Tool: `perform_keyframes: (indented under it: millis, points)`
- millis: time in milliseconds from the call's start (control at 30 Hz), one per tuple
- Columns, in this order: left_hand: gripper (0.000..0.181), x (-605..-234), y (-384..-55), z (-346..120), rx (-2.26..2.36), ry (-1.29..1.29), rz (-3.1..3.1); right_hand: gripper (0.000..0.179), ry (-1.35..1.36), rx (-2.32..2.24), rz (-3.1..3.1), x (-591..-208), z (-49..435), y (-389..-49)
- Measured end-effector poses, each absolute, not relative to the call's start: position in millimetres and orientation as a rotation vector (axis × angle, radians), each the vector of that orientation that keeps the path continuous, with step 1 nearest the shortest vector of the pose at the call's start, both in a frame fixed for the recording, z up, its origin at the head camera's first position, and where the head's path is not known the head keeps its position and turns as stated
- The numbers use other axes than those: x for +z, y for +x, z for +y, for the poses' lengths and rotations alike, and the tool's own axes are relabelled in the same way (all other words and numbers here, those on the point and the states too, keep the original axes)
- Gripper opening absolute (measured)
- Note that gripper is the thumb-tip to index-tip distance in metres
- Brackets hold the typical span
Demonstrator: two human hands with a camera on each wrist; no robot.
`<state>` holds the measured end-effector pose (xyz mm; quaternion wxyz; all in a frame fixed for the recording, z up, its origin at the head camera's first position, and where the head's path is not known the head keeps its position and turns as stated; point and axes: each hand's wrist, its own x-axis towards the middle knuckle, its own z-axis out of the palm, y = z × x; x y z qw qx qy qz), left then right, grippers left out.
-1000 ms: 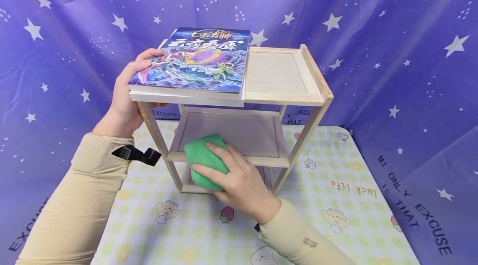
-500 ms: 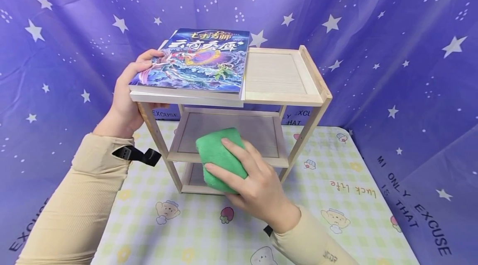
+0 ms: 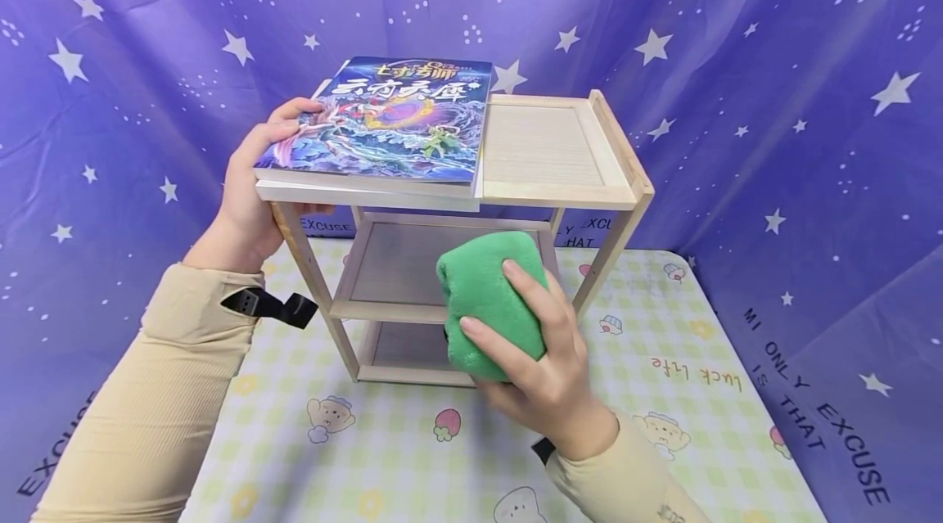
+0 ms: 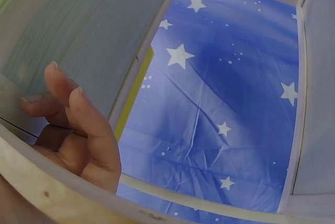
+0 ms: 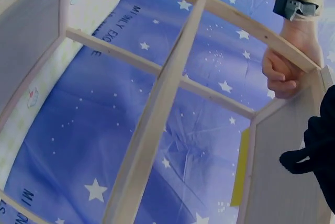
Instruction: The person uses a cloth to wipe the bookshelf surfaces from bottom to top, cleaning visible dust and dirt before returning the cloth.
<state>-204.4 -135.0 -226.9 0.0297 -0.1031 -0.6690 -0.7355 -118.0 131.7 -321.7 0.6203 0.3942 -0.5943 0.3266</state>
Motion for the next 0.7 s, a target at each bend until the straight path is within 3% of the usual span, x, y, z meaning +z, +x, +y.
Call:
perform_keyframes:
  millis: [700]
  points:
    - [0.035,-227,-204,-135,-2.268,-0.317,-2.064,0.025,0.650,0.793,-1.343,-297,133,-120]
